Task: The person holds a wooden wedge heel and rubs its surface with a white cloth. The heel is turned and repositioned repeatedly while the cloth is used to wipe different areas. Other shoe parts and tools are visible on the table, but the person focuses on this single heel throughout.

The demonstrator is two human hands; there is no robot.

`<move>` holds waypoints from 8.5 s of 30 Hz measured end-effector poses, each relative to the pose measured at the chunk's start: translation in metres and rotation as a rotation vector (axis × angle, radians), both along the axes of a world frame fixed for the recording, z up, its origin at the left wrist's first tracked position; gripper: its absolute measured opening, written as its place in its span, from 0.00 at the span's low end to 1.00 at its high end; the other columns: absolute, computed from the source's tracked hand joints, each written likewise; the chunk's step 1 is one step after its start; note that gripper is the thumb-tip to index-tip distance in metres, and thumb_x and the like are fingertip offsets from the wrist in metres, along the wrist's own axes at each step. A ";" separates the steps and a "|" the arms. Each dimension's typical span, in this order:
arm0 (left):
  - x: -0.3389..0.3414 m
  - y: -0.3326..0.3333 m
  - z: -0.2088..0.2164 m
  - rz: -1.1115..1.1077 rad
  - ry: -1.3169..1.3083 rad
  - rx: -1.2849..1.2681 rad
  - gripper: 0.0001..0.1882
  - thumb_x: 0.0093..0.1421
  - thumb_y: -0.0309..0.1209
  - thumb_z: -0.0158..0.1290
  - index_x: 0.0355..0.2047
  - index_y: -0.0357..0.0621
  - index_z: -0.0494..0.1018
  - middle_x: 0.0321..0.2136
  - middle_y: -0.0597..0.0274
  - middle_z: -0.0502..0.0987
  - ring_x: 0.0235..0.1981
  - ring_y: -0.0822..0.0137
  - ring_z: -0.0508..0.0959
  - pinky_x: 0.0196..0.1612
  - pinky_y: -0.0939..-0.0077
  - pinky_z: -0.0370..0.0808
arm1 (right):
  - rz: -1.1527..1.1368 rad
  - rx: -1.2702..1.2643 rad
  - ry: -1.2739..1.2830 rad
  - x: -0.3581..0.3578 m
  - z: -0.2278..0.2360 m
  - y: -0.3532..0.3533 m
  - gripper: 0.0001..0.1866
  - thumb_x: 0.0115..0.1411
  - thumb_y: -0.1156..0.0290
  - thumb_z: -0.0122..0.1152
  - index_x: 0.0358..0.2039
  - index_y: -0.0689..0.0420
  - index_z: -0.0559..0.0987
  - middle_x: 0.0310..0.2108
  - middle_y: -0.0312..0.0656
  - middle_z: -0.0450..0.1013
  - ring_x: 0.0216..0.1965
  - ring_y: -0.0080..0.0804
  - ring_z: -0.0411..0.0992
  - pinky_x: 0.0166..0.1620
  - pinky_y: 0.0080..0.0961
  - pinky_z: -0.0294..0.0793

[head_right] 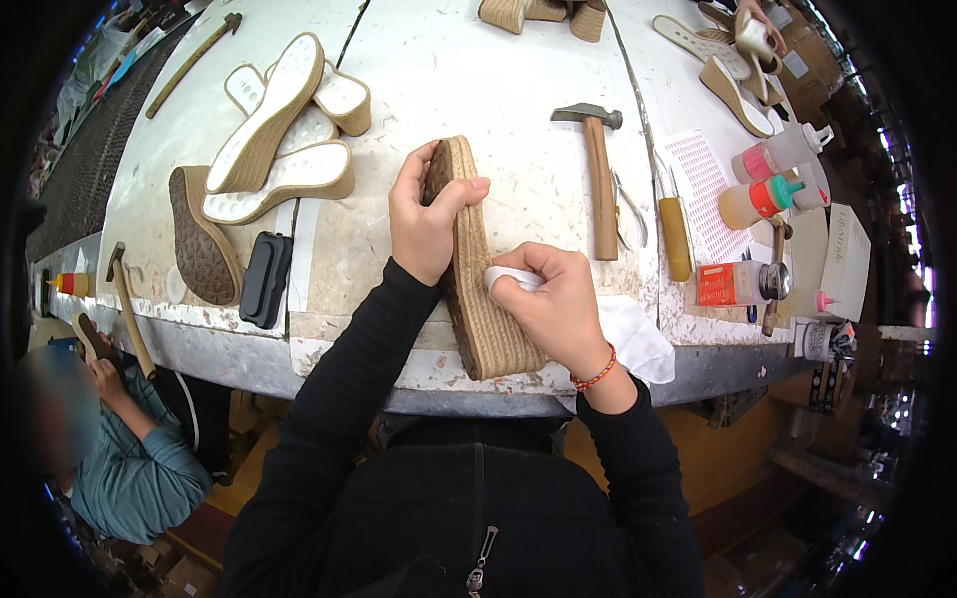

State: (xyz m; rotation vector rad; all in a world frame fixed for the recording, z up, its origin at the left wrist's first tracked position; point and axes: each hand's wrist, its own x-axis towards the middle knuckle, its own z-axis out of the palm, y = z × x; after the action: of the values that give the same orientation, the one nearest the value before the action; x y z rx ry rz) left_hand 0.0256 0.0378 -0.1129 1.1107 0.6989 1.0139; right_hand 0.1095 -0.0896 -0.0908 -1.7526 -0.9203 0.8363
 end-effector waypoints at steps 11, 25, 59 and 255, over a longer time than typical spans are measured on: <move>0.000 0.001 -0.002 0.003 0.025 -0.006 0.27 0.44 0.29 0.60 0.44 0.27 0.67 0.28 0.57 0.77 0.29 0.72 0.75 0.35 0.79 0.73 | 0.035 -0.021 0.027 0.001 0.007 0.001 0.07 0.48 0.76 0.59 0.24 0.68 0.78 0.18 0.36 0.72 0.22 0.14 0.65 0.25 0.15 0.66; -0.001 0.004 -0.005 -0.075 0.021 -0.033 0.28 0.45 0.29 0.59 0.46 0.26 0.66 0.32 0.56 0.75 0.32 0.72 0.74 0.37 0.80 0.71 | 0.222 -0.033 -0.010 0.018 0.004 0.005 0.08 0.52 0.74 0.55 0.26 0.66 0.78 0.20 0.32 0.71 0.22 0.12 0.63 0.25 0.13 0.62; -0.005 0.003 -0.001 -0.107 -0.055 -0.096 0.29 0.48 0.28 0.57 0.50 0.25 0.64 0.33 0.57 0.73 0.33 0.73 0.72 0.37 0.82 0.70 | 0.178 0.082 0.511 0.016 -0.010 -0.001 0.06 0.57 0.75 0.58 0.33 0.64 0.78 0.27 0.33 0.75 0.29 0.12 0.69 0.31 0.11 0.68; -0.011 -0.011 0.048 0.031 0.127 0.580 0.36 0.42 0.31 0.63 0.52 0.30 0.65 0.42 0.53 0.73 0.43 0.65 0.72 0.51 0.72 0.67 | 0.203 0.043 0.245 0.024 -0.005 -0.040 0.09 0.46 0.73 0.62 0.18 0.66 0.77 0.14 0.36 0.72 0.18 0.16 0.66 0.23 0.17 0.65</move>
State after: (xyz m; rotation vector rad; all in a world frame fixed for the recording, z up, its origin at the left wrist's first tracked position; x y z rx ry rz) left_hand 0.0145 0.0266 -0.0653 1.6813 0.5320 1.2187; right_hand 0.1334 -0.1294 -0.0959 -1.4966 -0.9533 1.1268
